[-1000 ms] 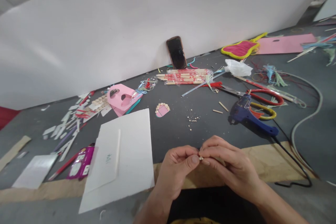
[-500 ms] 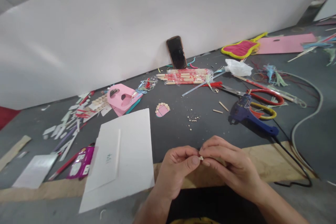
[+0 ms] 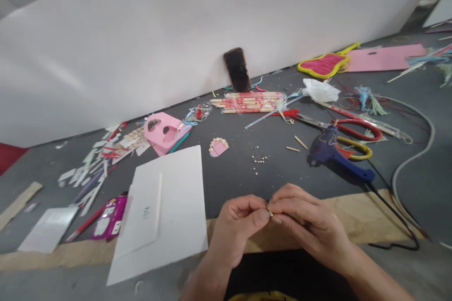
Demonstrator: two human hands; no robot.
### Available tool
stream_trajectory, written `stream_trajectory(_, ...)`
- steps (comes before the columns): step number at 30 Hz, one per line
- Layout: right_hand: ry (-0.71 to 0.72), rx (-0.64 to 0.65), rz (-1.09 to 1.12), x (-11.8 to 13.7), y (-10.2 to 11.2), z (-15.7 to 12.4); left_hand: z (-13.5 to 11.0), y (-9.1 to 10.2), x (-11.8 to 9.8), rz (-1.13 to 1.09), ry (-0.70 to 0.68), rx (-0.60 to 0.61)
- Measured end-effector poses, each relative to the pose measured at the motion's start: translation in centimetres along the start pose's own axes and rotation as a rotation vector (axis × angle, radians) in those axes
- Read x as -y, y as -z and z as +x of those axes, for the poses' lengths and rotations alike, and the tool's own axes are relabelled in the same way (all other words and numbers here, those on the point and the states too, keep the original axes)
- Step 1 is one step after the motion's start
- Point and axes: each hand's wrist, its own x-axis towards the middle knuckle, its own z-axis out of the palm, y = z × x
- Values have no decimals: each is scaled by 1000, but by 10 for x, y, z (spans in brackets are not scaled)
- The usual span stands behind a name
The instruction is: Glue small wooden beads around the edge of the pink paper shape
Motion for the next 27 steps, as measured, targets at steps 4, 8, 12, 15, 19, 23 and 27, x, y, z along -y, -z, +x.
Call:
stream_trajectory(4, -7, -18, 24, -1, -1, 0, 0, 2, 2, -6, -6, 0)
stream_trajectory(8, -21, -31, 57, -3, -2, -2, 0, 3, 4, -15, -6, 8)
stream_trajectory(12, -32, -27, 56, -2, -2, -2, 0, 3, 4, -10, -6, 4)
stream_trajectory(15, -30, -27, 43, -2, -2, -1, 0, 3, 4, -1, -6, 1)
stream_trajectory(19, -28, -26, 41, -3, -2, -1, 0, 2, 3, 17, -21, 1)
stream_trajectory(23, -26, -25, 42, -3, -2, -3, 0, 2, 4, 20, -32, 5)
stream_trajectory(27, -30, -21, 47, -3, -2, -3, 0, 2, 3, 17, -25, 5)
